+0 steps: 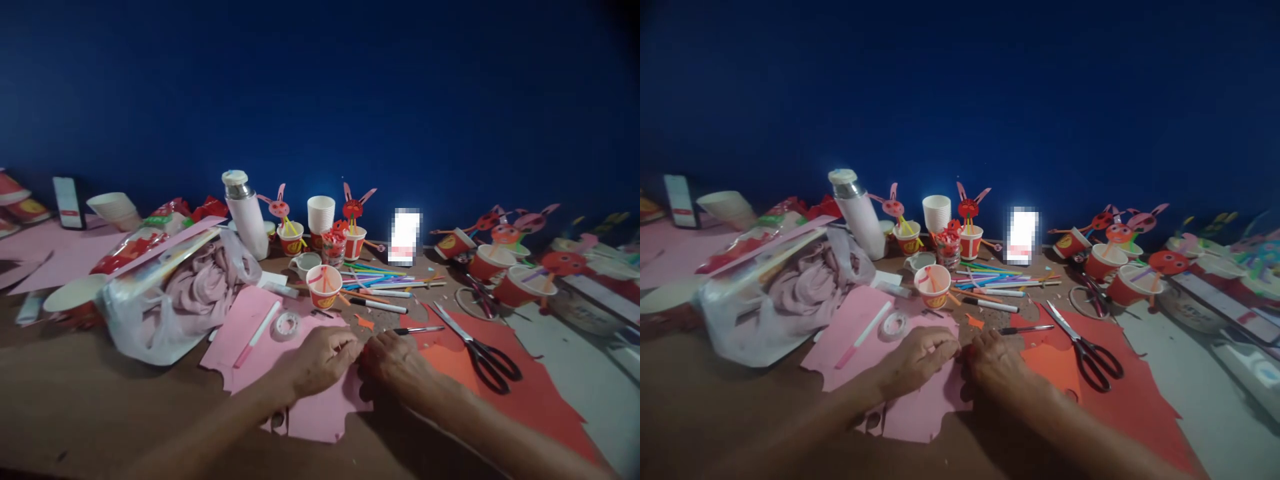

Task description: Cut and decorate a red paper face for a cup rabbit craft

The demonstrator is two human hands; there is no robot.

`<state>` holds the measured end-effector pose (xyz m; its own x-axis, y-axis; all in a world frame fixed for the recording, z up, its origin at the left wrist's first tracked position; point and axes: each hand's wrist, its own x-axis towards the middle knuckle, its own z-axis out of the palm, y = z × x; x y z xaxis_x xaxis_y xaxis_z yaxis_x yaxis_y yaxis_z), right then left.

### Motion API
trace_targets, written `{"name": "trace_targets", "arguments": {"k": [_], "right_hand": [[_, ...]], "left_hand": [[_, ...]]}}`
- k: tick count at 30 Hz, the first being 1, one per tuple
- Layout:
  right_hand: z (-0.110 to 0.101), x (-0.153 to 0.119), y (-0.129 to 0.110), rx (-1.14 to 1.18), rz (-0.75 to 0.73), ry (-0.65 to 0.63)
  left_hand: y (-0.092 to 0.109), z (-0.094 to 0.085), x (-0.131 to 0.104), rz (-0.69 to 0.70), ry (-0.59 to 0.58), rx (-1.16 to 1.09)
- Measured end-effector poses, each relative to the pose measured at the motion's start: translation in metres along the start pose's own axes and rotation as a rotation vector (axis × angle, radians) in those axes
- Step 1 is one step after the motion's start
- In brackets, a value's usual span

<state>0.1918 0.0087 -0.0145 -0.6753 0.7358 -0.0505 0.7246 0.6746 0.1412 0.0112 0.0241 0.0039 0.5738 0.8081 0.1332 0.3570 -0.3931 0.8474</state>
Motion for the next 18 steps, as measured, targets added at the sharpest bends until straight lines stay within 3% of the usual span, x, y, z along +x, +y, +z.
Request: {"name": "trace_targets", "arguments": {"k": [6, 10, 13, 18], "right_hand": [[0.004, 0.003, -0.007, -0.013, -0.046, -0.014], [0.009, 0.004, -0.006, -0.027, -0.077, 0.020], [0.012, 0.002, -0.004, -0.017, -0.073, 0.041], [0.008, -0.006, -0.004, -0.013, 0.001, 0.068]], "left_hand": [[-0.009, 0.022, 0.005, -0.068, 0.020, -0.057], [-0.025, 0.025, 0.000, -0.132, 0.046, -0.116], [-0.036, 0.025, -0.002, -0.241, 0.154, -0.284], [-0.037, 0.028, -0.003, -0.283, 0.234, -0.381]]}}
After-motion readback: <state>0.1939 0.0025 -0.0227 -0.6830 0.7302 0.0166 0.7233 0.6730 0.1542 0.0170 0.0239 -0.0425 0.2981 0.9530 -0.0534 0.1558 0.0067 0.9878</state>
